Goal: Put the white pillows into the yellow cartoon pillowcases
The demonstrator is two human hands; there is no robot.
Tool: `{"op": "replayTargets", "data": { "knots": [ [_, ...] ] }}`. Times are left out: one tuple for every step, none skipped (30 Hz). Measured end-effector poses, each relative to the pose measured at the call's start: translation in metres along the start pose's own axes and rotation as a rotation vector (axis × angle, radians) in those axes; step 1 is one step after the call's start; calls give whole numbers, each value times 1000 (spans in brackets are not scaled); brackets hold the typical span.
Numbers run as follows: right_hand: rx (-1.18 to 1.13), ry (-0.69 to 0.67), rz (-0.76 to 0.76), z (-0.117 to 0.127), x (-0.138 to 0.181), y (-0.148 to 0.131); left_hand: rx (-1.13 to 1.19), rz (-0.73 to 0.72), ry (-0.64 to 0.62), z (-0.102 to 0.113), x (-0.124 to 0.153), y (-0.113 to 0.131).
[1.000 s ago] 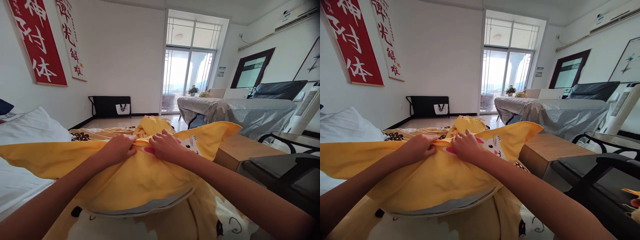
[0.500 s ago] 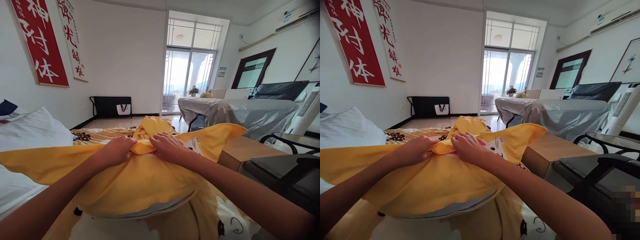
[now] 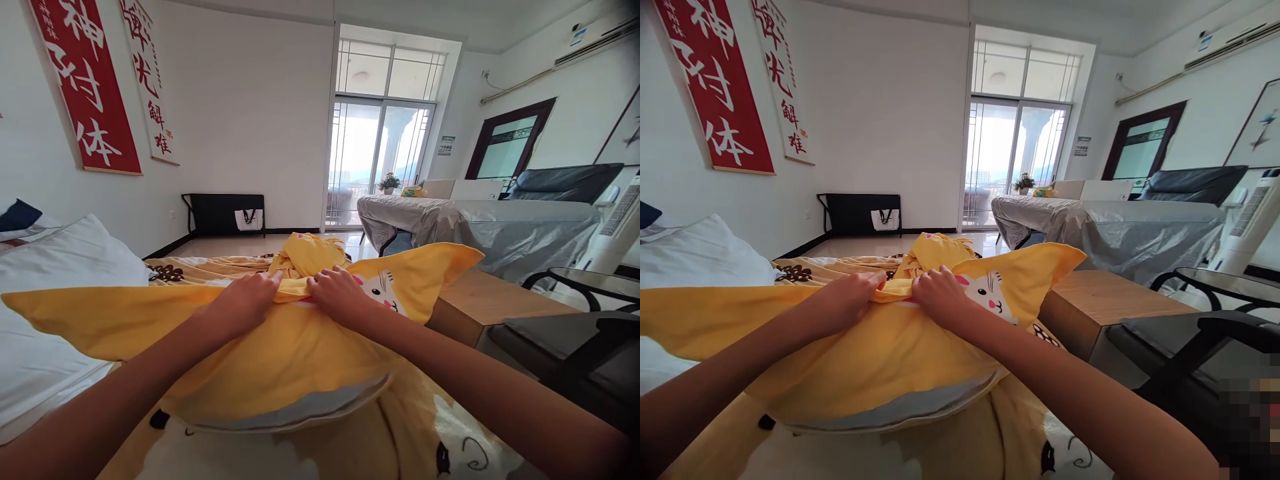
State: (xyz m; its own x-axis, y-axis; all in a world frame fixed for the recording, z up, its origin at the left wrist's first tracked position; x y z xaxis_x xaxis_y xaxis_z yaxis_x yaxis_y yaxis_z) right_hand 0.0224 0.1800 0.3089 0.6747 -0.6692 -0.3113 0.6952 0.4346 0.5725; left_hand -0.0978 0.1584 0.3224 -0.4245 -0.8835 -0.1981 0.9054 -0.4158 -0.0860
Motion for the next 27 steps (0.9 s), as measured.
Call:
{"op": "replayTargets", "data": {
  "knots": [
    [-17,17,-5,-1,1,3,-3,12,-23,-1,-1,0],
    [-36,29,-11,-3,2,7,-9,23,-45,-3,-1,-1],
    [-56,39,-19,-3,3,11,-11,33,-63,-6,-2,-3],
    [-77,46,-30,-4,4,14,-5,41,-72,-8,-3,-6],
    [-98,49,-40,-4,5,18,13,42,-70,-10,-4,-10],
    [-117,50,-46,-4,6,20,43,38,-59,-11,-5,-13],
    [-129,52,-49,-4,8,22,84,32,-46,-12,-6,-17],
    [-133,59,-49,-3,9,23,127,27,-34,-13,-7,-20],
    [-132,72,-44,-1,10,22,164,29,-24,-13,-8,-24],
    [-130,92,-39,3,12,21,192,33,-16,-13,-9,-26],
    [-139,122,-35,7,13,19,209,39,-12,-13,-10,-28],
    [-164,156,-30,11,13,17,216,49,-10,-12,-11,-29],
    [-207,190,-22,16,14,15,216,57,-8,-12,-11,-29],
    [-261,219,-8,21,14,13,208,68,-6,-12,-12,-28],
    [-317,241,9,26,13,11,199,84,-7,-12,-12,-27],
    [-365,249,28,29,12,9,189,104,-9,-12,-12,-25],
    [-402,241,46,31,11,8,175,124,-5,-13,-11,-23],
    [-426,225,59,32,8,7,157,136,1,-13,-11,-21],
    [-438,207,66,33,6,7,136,140,6,-13,-9,-18],
    [-441,187,67,32,4,7,114,132,12,-13,-8,-15],
    [-438,166,67,32,2,7,96,119,17,-13,-7,-12],
    [-432,148,67,30,0,6,83,105,22,-13,-6,-10],
    [-426,133,66,29,-2,5,81,96,26,-12,-6,-9],
    [-421,121,65,28,-3,3,90,90,28,-11,-5,-9],
    [-419,111,64,27,-5,0,105,85,31,-10,-5,-10],
    [-417,104,61,26,-7,-2,126,78,34,-9,-5,-12],
    [-413,97,57,25,-9,-5,150,68,37,-8,-5,-13]
  ]
}}
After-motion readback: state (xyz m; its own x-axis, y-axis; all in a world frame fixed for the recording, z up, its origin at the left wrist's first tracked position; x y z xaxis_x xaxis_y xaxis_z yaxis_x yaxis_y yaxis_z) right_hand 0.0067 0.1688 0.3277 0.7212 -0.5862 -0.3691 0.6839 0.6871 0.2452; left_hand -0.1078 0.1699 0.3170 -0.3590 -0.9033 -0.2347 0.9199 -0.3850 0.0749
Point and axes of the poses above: each hand's wrist, its own x-axis away from the middle knuckle, its own z-axis out of the back of the hand, y = z × x, the point moved 6 cm from there along -x, towards the middle knuckle, and after that the axes turned 6 degrees about x, right-handed, at the moved point
